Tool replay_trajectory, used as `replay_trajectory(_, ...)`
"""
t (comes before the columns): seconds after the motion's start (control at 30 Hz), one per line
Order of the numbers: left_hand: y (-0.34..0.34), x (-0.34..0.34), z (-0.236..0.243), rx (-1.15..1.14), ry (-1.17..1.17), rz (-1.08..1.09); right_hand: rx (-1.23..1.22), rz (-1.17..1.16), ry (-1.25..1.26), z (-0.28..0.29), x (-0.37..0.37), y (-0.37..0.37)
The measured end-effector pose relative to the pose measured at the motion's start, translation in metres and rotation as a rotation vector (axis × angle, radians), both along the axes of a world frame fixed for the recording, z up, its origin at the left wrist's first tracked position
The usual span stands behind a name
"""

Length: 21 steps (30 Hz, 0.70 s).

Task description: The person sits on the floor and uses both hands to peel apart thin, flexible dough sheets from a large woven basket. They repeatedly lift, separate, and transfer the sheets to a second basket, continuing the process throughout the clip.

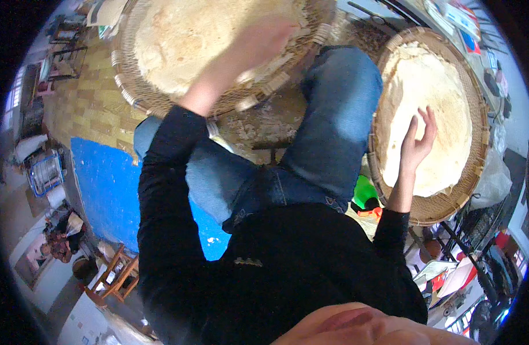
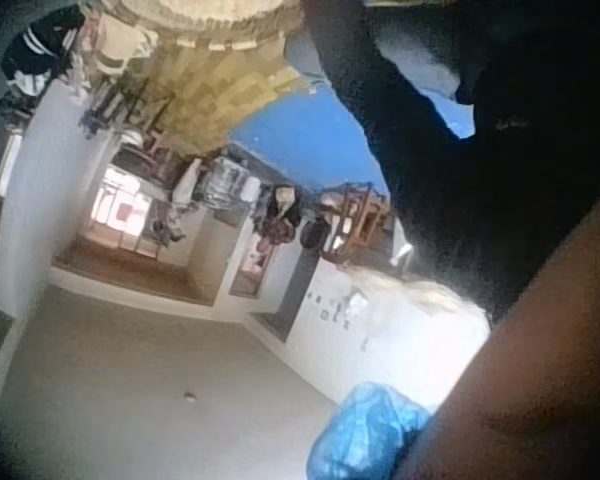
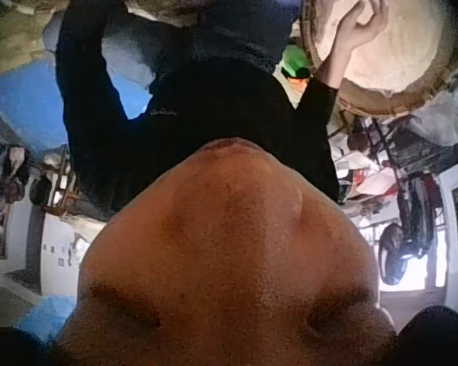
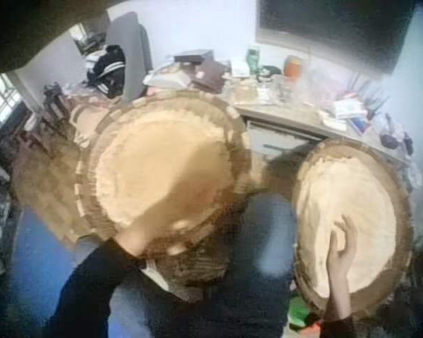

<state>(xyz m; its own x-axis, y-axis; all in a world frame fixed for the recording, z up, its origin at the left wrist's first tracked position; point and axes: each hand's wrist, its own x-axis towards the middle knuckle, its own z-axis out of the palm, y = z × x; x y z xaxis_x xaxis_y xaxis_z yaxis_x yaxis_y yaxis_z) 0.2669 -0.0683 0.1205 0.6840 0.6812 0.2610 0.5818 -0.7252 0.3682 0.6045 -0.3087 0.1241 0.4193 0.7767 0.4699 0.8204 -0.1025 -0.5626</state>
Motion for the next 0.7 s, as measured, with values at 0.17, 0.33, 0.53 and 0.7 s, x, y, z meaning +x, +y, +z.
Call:
replay_trajectory(0.17, -0.002, -0.156, -0.063, -0.139, 0.451, 0.163, -0.015, 0.501, 0.145, 0.041, -0.088, 0.116)
replay_trajectory(0.33, -0.028, -0.166, -0.092, -0.281, 0.310, 0.002, -0.510, 0.956, -0.092, 0.000, -0.201, 0.213)
replay_trajectory(0.53, -0.041, -0.148, -0.060, -0.875, 0.610, -0.240, -0.772, 1.188, -0.763, -0.070, -0.284, 0.259)
replay_trajectory(0.7, -0.042, -0.150, -0.057, -0.916, 0.560, -0.171, -0.694, 1.239, -0.858, -0.087, -0.304, 0.260)
